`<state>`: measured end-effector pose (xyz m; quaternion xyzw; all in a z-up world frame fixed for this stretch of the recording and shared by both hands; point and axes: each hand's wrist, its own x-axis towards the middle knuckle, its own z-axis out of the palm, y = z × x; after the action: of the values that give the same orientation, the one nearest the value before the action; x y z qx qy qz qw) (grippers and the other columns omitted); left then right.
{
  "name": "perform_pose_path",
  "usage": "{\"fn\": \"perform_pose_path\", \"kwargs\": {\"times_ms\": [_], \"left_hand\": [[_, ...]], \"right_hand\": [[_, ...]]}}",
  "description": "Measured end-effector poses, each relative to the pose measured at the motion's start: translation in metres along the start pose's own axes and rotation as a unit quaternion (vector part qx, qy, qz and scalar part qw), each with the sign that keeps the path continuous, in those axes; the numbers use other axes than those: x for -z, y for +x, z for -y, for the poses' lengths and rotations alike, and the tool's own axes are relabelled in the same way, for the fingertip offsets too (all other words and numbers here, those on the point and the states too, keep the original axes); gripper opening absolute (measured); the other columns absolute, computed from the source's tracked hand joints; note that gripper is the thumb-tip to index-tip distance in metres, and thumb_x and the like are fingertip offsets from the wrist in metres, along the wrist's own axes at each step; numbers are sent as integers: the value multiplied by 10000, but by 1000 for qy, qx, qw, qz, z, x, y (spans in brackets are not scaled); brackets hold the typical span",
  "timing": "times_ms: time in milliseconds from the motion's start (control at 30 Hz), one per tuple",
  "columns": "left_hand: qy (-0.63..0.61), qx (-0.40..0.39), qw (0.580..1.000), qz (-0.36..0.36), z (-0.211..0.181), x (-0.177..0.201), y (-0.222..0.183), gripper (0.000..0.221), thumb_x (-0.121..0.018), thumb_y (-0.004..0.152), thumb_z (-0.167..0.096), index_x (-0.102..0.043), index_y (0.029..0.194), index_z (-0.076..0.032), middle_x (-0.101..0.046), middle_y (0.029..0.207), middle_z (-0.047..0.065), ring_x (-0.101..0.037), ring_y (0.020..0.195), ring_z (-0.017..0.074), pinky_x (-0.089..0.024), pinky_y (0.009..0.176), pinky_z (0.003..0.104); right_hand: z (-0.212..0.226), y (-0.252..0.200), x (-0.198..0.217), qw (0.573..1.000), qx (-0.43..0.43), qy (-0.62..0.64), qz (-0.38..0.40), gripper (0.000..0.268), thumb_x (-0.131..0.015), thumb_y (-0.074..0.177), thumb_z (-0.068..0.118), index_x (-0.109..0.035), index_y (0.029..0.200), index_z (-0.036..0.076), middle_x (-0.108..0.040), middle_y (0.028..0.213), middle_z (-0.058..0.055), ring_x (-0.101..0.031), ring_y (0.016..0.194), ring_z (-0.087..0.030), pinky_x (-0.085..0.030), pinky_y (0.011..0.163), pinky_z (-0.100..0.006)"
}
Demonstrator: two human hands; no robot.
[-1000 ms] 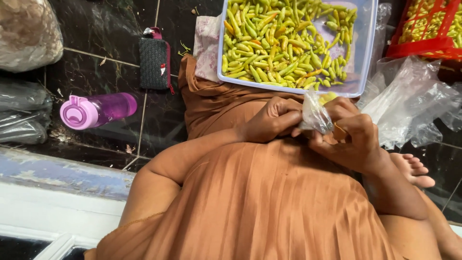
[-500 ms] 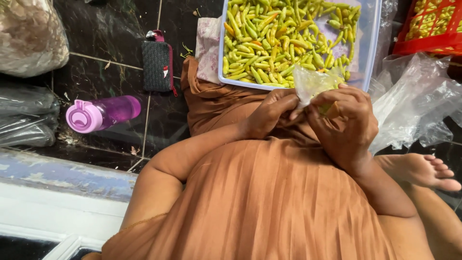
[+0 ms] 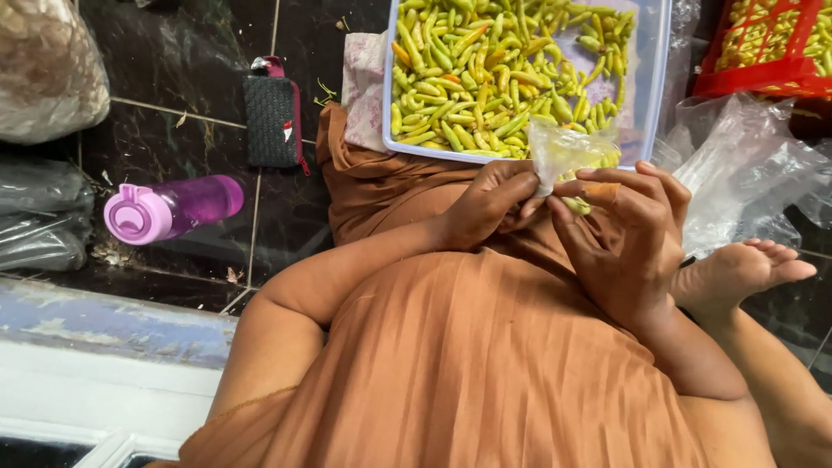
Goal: The person sits on the floor and packs small green vegetables from a plastic tray into clear plastic bags. They repeatedly pick up vegetables, place them into bags, and set the filled bags aside.
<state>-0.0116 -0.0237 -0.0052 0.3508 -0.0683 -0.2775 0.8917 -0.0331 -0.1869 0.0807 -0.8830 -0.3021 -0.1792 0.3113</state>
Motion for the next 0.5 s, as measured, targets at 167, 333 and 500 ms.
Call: {"fn": "perform_pose_path", "kwargs": {"times_ms": [167, 333, 500], "left_hand": [[3, -33, 999, 20, 14, 2, 1, 353, -440, 1034, -236, -532, 720, -104, -398, 511, 34, -291, 418, 78, -218, 418, 220], [-17, -40, 999, 30, 8, -6, 5, 293, -449, 1025, -170, -527, 753, -96, -550, 722, 36, -308, 478, 56, -233, 457, 193], [-12, -48, 999, 15, -4, -2, 0, 210, -425, 984, -95, -520, 798, -79, -612, 859, 69, -305, 512, 60, -230, 469, 178]], "right_hand": [[3, 1, -1, 1000, -8, 2, -6, 419, -812, 996, -153, -465, 1143, 31, -752, 981, -153, -716, 1025, -325, -398, 1035, -437], [-2, 6, -8, 998, -60, 20, -15, 453, -729, 885, -199, -378, 1041, 42, -703, 941, -116, -700, 967, -342, -442, 966, -452], [-3, 17, -20, 989, -61, 137, -18, 546, -684, 876, -263, -283, 1081, 47, -605, 922, -200, -614, 961, -362, -531, 926, -477]]}}
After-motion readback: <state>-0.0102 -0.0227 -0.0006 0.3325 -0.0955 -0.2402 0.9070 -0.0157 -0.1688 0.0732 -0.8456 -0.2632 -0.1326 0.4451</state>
